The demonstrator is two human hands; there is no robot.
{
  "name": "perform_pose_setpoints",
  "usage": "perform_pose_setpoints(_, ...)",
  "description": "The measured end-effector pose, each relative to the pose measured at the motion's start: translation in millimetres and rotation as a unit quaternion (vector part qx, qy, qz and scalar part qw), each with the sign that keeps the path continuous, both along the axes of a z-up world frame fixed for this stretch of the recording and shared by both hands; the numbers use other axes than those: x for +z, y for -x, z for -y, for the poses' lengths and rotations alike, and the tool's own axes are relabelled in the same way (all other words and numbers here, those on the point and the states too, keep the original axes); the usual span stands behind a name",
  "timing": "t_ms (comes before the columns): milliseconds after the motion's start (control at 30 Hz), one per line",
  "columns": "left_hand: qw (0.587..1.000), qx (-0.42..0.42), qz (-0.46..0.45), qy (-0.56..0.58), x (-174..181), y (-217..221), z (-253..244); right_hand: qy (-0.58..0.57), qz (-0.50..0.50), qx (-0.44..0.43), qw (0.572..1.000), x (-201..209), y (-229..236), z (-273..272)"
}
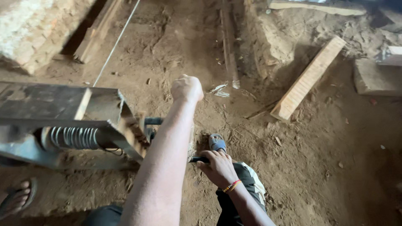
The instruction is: The person winds a length of rope onto a spindle attached to a manual winding machine by turning the spindle by hand.
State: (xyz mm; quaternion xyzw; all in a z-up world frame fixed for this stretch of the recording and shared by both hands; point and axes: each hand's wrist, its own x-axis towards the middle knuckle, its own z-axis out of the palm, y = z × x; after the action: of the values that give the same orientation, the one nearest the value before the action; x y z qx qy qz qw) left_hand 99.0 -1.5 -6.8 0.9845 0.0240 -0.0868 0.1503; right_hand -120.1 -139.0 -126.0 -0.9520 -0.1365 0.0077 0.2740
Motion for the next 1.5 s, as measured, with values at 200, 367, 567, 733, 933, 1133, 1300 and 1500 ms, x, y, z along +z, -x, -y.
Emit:
perform_pose_setpoints(200,0.999,-0.007,-0.036,-0.015,-4,-17,-8,-0.233,0.1,0.014,0.967,39,-11,-14)
perform_pose_setpoints(367,0.999,-0.006,-0.053,-0.009,-2,-25,-5,-0.2,0.178,0.026,0.963,63,-29,-55)
perform_pose_setpoints(567,0.996,-0.017,-0.09,-0.013,1,-33,-3,-0.051,0.223,0.034,0.973,68,-52,-94)
perform_pose_setpoints(733,0.996,0.006,-0.086,0.019,-2,-38,-5,-0.07,0.168,-0.024,0.983,70,-60,-101)
perform_pose_setpoints(933,0.9,-0.007,0.194,0.39,-58,-11,-51,-0.117,0.182,-0.059,0.975,63,-59,-103)
perform_pose_setpoints(1133,0.909,0.048,0.195,0.366,-184,142,-120,-0.106,0.204,-0.061,0.971,53,-66,-104)
perform_pose_setpoints(1300,0.946,0.0,-0.167,0.277,-199,192,-106,-0.094,0.189,-0.065,0.975,55,-62,-104)
perform_pose_setpoints(1500,0.946,-0.085,0.02,0.311,-216,182,-89,-0.076,0.161,-0.074,0.981,60,-64,-105)
